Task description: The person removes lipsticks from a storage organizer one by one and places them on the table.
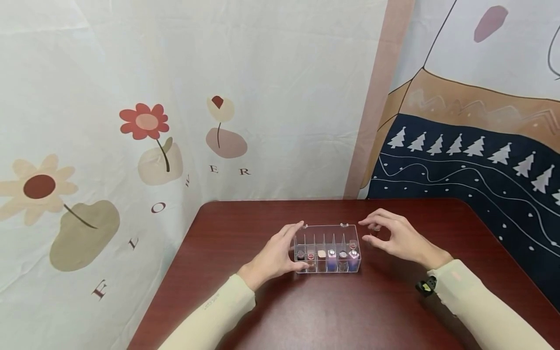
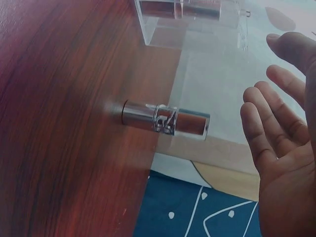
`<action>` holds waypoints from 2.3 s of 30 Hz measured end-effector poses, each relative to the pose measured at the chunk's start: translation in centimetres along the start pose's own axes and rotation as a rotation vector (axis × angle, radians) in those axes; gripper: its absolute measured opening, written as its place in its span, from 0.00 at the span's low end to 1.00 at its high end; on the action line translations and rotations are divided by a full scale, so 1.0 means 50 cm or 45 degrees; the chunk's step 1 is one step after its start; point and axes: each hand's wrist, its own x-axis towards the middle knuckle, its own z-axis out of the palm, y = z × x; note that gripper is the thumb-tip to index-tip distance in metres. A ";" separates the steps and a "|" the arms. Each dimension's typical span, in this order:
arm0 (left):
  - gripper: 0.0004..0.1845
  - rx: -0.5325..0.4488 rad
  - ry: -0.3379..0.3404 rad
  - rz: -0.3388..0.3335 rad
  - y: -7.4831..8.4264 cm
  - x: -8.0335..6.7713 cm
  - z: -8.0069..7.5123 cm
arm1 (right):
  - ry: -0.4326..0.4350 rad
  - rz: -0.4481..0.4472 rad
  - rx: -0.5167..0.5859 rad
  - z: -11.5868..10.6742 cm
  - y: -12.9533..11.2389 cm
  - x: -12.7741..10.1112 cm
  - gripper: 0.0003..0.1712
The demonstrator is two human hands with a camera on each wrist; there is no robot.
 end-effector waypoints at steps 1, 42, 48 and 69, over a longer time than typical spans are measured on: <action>0.63 0.003 0.002 0.003 0.000 0.000 0.001 | -0.006 -0.003 0.003 0.001 -0.002 0.001 0.25; 0.63 -0.075 -0.003 0.024 -0.001 0.000 0.003 | -0.438 -0.084 0.022 0.024 -0.039 0.050 0.14; 0.63 -0.058 0.000 0.024 -0.001 0.001 0.003 | -0.461 -0.029 0.049 0.030 -0.038 0.053 0.14; 0.63 -0.047 -0.001 0.038 0.001 0.004 0.000 | -0.437 -0.030 0.090 0.034 -0.030 0.047 0.15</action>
